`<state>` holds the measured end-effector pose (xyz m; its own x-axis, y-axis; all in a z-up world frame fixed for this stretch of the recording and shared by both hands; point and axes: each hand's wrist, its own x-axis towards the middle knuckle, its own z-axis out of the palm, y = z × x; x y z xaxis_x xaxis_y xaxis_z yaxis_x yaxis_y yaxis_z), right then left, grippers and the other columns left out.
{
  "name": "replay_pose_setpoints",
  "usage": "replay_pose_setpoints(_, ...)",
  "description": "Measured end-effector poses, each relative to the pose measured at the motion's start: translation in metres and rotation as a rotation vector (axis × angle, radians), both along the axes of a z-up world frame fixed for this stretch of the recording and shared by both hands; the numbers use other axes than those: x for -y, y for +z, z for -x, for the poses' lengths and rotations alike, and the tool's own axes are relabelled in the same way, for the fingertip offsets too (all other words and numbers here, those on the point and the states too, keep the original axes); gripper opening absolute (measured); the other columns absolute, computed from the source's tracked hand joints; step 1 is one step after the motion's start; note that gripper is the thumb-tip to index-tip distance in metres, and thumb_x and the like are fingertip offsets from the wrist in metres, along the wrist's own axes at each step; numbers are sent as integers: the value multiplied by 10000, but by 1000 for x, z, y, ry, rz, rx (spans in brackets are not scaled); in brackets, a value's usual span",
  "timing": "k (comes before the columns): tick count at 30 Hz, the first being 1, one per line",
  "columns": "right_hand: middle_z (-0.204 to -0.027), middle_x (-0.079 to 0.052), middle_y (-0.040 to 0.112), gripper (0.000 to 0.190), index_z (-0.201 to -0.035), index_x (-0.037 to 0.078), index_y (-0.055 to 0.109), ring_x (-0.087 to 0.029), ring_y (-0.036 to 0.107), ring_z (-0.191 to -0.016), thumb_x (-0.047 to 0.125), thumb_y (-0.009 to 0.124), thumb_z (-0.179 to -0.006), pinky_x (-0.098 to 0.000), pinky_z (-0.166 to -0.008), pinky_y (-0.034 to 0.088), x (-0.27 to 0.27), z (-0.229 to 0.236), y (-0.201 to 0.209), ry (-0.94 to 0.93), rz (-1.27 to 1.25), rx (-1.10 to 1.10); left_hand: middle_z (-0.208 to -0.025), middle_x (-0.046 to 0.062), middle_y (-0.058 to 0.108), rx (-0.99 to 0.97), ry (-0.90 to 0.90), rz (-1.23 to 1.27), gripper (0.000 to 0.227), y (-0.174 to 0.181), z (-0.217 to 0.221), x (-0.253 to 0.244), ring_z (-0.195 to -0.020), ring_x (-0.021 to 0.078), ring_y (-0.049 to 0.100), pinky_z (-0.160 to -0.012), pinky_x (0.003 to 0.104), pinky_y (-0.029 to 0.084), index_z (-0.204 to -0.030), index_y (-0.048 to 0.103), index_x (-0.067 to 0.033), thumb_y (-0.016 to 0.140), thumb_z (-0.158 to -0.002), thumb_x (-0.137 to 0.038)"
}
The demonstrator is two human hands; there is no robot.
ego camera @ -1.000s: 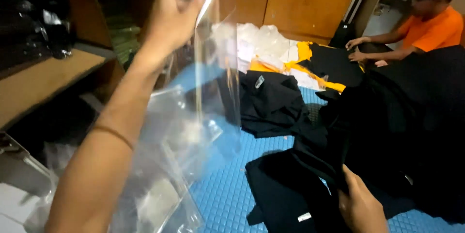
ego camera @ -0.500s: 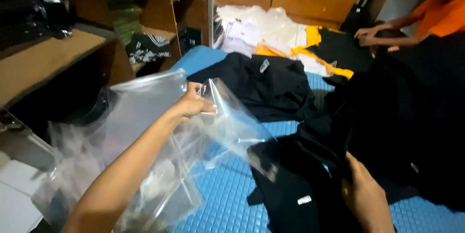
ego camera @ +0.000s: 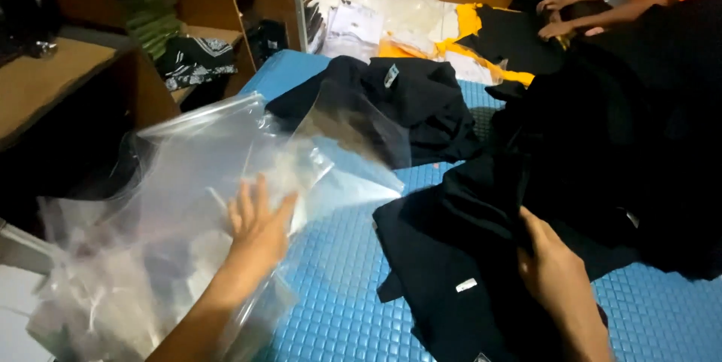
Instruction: The person folds a black t-shirt and places it into a clear plastic bag on a blue mat. They smooth the shirt inside the bag and seal the zip closure. Another person is visible in the background handling similar items.
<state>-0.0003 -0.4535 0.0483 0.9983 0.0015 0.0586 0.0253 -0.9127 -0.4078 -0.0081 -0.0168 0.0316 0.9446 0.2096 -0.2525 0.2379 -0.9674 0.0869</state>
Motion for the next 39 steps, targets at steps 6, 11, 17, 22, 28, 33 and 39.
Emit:
replay_pose_setpoints(6, -1541, -47, 528, 797, -1528, 240, 435, -264, 545, -1377, 106, 671, -779, -378, -1112, 435, 34, -27, -66, 86, -23, 156, -1530, 74, 399, 18, -356, -213, 365, -75, -11, -28, -1485, 264, 314, -1252, 670, 126, -1346, 532, -388, 463, -1009, -510)
replay_pose_setpoints(11, -1576, -33, 461, 730, -1541, 236, 369, -270, 555, -1361, 94, 621, -870, -401, -1119, 467, 10, -12, -17, 45, -14, -13, -1549, 143, 364, 163, -395, -121, 419, -35, -60, 20, -1439, 343, 338, -1210, 600, 216, -1421, 479, -273, 477, -1026, -414)
replay_pose_setpoints(17, -1537, -26, 540, 757, -1501, 222, 453, -257, 577, -1332, 52, 631, -785, -389, -1056, 474, 15, -16, -44, 159, -5, 156, -1546, 260, 370, 362, -175, 82, 706, -63, -111, 48, -1373, 505, 402, -1079, 595, 367, -1566, 379, -214, 522, -988, -593)
replay_pose_setpoints(22, -1535, -60, 520, 654, -1511, 169, 427, -325, 632, -1251, 111, 631, -893, -469, -1000, 570, 5, -8, -20, 115, 33, 65, -1360, 139, 577, 510, -244, -44, 378, -96, -128, 56, -1209, 405, 516, -963, 568, 424, -1302, 636, -242, 565, -1008, -470)
replay_pose_setpoints(28, -1516, -57, 534, 703, -1555, 216, 371, -338, 634, -1237, 123, 577, -889, -473, -990, 547, 8, -14, -14, 76, 4, 52, -1228, 45, 645, 776, -300, 130, 235, -20, -126, 40, -1114, 347, 551, -836, 510, 429, -1206, 641, -176, 604, -988, -256)
replay_pose_setpoints(33, -1504, 11, 546, 707, -1552, 297, 347, -257, 686, -1208, 143, 620, -918, -427, -1006, 597, 8, -14, -10, -8, -8, -110, -1424, 78, 634, 1034, -633, 152, 273, 84, -98, 21, -1411, 356, 505, -1192, 680, 176, -1185, 680, -163, 715, -918, -118)
replay_pose_setpoints(39, -1506, -79, 564, 752, -1529, 277, 425, -327, 639, -1260, 68, 614, -832, -404, -1049, 500, 35, -21, -23, -59, -118, 40, -1388, 122, 653, 647, -946, 252, 416, 109, -79, 29, -1500, 401, 355, -1194, 737, -41, -960, 601, -156, 652, -713, 174)
